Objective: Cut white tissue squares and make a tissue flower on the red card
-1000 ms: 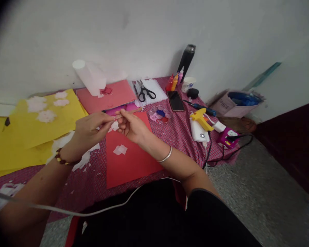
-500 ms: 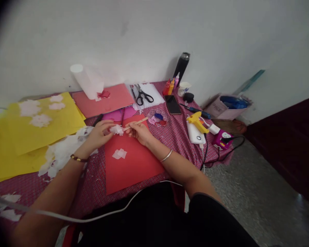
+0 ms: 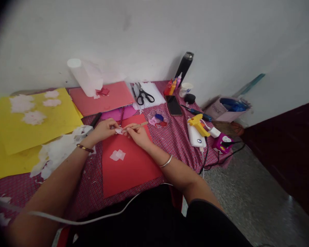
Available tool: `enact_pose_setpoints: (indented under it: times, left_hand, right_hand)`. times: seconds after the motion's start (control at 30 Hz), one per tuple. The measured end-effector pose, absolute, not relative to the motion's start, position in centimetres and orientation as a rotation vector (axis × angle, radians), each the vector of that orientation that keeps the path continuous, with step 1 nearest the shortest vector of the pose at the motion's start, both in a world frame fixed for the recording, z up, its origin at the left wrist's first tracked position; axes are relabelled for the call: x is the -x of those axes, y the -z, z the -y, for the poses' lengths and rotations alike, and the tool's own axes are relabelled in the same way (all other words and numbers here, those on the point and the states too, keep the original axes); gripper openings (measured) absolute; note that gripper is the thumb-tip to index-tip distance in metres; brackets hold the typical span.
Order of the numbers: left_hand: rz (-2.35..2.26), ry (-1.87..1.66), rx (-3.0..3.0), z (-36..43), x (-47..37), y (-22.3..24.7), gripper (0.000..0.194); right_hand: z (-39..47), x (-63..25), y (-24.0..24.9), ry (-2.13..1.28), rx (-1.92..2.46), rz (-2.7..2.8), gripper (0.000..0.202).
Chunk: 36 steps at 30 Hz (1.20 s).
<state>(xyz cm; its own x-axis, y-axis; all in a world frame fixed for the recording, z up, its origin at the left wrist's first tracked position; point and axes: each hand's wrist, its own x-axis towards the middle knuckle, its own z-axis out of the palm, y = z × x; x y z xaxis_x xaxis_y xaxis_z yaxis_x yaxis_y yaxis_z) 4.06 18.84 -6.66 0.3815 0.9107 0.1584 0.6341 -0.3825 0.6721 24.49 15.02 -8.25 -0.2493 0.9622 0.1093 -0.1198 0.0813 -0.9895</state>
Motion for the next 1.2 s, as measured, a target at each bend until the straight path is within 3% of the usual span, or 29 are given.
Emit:
enact_pose_setpoints:
  times: [0.47,0.87,1.2]
  left_hand:
    - [-1.382,-0.792,-2.017,-19.4,-4.0,7.6,0.013]
    - [-1.418,-0.626,-2.067,-19.5,-3.8,7.3,0.013]
    - [-1.323,-0.688,-2.121,-19.4,-3.7,6.7,0.041]
  right_hand:
    - [-14.9,-24.2,9.8,-1.126,0.919,1.803,0.022]
    - [-14.1,-23.8,9.4,-0.836,0.905,2.03,0.022]
    - [-15.8,-23.6,8.9,-1.306,0.94,1.339,0.021]
